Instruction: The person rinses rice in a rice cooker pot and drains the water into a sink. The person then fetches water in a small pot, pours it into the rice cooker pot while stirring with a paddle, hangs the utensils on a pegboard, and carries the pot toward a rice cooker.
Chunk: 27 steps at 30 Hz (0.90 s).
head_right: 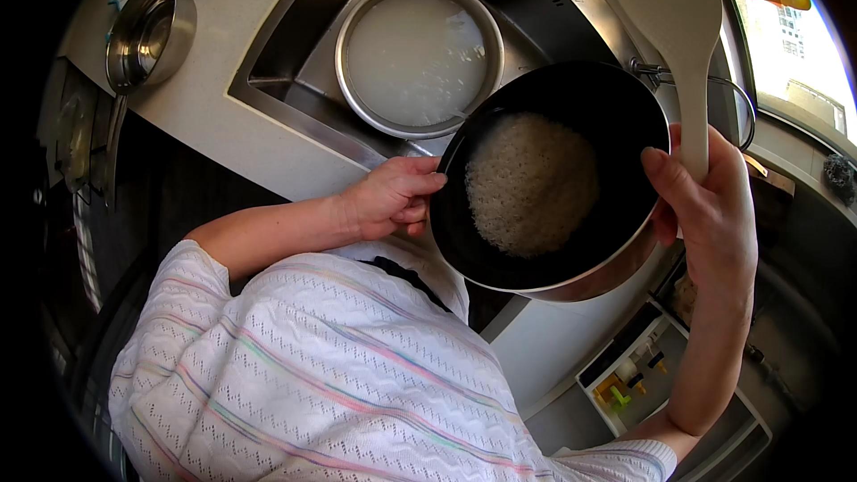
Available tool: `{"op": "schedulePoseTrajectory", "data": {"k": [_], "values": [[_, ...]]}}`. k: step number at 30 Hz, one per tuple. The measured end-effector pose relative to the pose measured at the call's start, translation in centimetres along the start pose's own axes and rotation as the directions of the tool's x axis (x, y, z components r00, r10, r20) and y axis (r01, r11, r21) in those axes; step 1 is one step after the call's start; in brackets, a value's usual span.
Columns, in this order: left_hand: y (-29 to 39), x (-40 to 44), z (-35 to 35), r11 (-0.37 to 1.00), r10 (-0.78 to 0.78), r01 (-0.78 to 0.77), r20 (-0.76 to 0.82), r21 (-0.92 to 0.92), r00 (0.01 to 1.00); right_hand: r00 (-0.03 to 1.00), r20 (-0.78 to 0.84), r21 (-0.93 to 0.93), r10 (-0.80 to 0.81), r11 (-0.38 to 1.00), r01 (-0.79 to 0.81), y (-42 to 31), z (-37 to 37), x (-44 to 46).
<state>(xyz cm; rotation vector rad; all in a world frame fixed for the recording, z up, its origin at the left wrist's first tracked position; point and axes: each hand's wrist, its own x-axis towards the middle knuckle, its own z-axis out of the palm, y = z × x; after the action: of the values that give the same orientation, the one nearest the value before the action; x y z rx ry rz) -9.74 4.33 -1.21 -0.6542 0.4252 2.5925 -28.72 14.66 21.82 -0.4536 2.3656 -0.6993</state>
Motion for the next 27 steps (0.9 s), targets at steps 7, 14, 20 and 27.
{"op": "schedulePoseTrajectory", "data": {"k": [7, 14, 20, 27], "values": [[0.06, -0.02, 0.07, 1.000, -0.005, 0.005, 0.000, -0.004, 1.000, 1.000, 0.018, -0.004, 0.001, 1.000, -0.001, -0.10, -0.09, 0.13], [-0.10, 0.09, -0.13, 1.000, -0.009, 0.009, 0.000, -0.010, 1.000, 1.000, 0.022, -0.011, 0.000, 1.000, 0.000, -0.24, -0.05, 0.17], [-0.14, 0.08, -0.14, 1.000, -0.010, 0.010, 0.004, -0.013, 1.000, 1.000, 0.023, -0.011, 0.004, 1.000, -0.004, -0.48, 0.05, 0.17], [-0.10, 0.09, -0.11, 1.000, -0.005, 0.005, -0.005, -0.009, 1.000, 0.999, 0.033, -0.025, 0.005, 1.000, -0.004, -0.61, 0.11, 0.27]]}}
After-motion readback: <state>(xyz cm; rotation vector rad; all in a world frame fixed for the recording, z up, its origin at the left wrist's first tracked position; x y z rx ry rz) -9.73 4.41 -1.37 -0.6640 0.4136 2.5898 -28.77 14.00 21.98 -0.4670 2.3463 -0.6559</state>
